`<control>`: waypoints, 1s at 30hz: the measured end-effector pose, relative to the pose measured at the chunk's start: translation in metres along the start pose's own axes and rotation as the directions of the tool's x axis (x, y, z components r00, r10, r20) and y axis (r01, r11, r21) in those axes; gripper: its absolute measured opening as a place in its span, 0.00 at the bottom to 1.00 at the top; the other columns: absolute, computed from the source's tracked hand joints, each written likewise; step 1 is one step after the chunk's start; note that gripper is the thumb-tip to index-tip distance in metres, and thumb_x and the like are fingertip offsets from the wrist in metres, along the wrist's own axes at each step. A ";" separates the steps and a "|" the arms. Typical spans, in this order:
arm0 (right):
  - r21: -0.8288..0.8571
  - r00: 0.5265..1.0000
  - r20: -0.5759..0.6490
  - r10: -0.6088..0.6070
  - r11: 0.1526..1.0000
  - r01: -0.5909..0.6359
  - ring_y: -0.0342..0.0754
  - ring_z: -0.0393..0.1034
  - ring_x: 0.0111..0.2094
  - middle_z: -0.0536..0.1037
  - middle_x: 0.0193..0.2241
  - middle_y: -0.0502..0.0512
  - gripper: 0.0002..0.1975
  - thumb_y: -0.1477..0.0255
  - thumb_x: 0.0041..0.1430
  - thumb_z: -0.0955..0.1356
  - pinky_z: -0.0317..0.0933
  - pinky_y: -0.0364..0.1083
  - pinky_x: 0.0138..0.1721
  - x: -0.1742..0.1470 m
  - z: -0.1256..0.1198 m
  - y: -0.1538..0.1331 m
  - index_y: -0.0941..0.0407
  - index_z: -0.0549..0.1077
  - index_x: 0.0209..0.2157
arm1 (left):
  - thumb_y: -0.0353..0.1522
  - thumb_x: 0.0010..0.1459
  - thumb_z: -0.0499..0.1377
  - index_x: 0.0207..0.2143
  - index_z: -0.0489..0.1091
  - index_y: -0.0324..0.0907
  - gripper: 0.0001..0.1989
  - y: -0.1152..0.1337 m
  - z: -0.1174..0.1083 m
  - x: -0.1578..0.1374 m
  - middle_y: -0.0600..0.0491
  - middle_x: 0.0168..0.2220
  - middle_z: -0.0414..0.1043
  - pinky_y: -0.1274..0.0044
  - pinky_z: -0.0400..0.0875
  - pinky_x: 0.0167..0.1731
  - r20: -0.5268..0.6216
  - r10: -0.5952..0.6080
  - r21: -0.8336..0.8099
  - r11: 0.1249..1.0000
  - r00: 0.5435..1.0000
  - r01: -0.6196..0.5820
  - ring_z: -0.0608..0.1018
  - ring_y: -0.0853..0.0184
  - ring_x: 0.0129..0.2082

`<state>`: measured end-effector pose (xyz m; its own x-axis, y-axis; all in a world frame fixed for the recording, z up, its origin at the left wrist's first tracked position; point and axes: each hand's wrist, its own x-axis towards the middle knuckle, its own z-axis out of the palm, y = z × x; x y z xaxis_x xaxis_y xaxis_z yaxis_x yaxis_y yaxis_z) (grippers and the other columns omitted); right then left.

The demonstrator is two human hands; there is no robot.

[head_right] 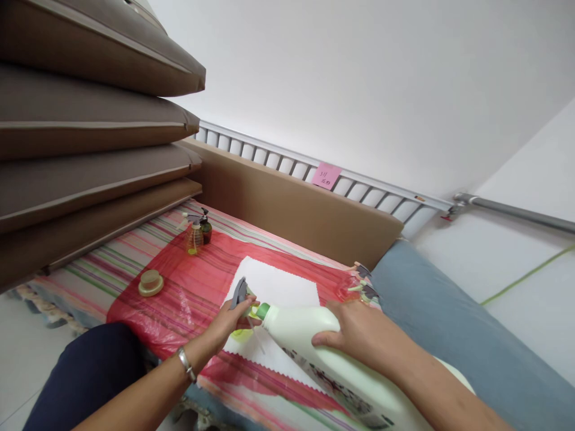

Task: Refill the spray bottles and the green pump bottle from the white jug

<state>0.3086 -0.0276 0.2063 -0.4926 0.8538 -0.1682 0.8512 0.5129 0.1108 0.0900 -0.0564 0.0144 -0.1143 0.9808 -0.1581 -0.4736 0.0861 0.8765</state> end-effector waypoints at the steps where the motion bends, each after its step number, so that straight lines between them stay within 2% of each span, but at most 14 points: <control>1: -0.004 1.000 -0.001 -0.002 1.000 0.002 0.56 0.71 0.31 0.77 0.29 0.57 0.19 0.51 0.46 0.66 0.57 0.47 0.26 0.000 0.000 0.000 0.52 0.71 0.31 | 0.46 0.49 0.58 0.43 0.65 0.38 0.24 0.000 0.000 0.000 0.41 0.48 0.69 0.70 0.72 0.35 0.001 -0.001 0.001 1.000 1.000 0.001 0.80 0.62 0.29; 19: -0.015 1.000 0.011 -0.020 1.000 0.021 0.54 0.70 0.29 0.77 0.28 0.54 0.17 0.53 0.45 0.67 0.54 0.45 0.25 0.001 -0.008 -0.004 0.52 0.70 0.28 | 0.45 0.50 0.58 0.44 0.65 0.38 0.24 0.001 0.002 -0.002 0.41 0.48 0.69 0.70 0.72 0.35 0.021 0.019 0.015 1.000 1.000 -0.019 0.79 0.62 0.28; 30: -0.040 0.999 0.032 -0.023 0.999 0.024 0.54 0.70 0.29 0.77 0.28 0.55 0.16 0.53 0.46 0.67 0.52 0.45 0.24 0.005 -0.012 -0.007 0.52 0.70 0.29 | 0.45 0.49 0.58 0.44 0.65 0.38 0.24 0.004 0.003 -0.002 0.41 0.49 0.68 0.69 0.72 0.35 0.012 -0.020 0.020 1.000 1.000 0.020 0.80 0.61 0.28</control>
<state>0.2986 -0.0260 0.2165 -0.5059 0.8386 -0.2020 0.8312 0.5365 0.1456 0.0910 -0.0572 0.0193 -0.0944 0.9808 -0.1704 -0.4580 0.1092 0.8822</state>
